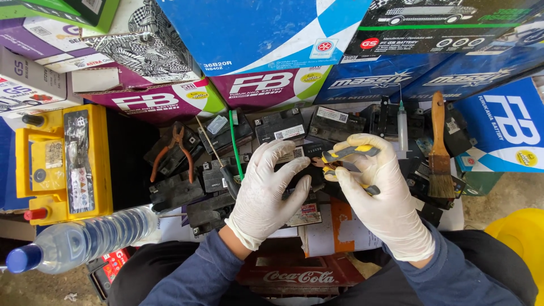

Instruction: Inspecting and cleaning an electrical component using pliers and a small brush

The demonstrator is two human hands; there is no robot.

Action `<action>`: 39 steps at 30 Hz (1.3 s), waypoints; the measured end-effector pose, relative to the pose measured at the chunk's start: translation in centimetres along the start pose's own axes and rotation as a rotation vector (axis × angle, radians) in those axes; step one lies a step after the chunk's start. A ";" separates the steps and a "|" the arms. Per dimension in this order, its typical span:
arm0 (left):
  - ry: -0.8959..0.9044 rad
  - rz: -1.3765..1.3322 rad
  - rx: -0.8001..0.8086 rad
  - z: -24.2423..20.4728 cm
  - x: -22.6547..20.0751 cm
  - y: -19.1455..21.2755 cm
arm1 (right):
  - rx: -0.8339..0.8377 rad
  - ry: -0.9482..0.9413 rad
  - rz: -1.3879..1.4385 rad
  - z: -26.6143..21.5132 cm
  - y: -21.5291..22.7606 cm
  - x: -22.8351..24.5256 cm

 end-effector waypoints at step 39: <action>0.041 -0.093 -0.135 1.0 0.3 1.2 | -0.128 0.017 0.182 -1.1 -0.3 0.1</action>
Point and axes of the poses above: each hand's wrist, its own z-axis towards the middle knuckle, its own y-axis out of the back of the hand, x = y × z, the point moved 7 cm from there along z, towards the middle knuckle
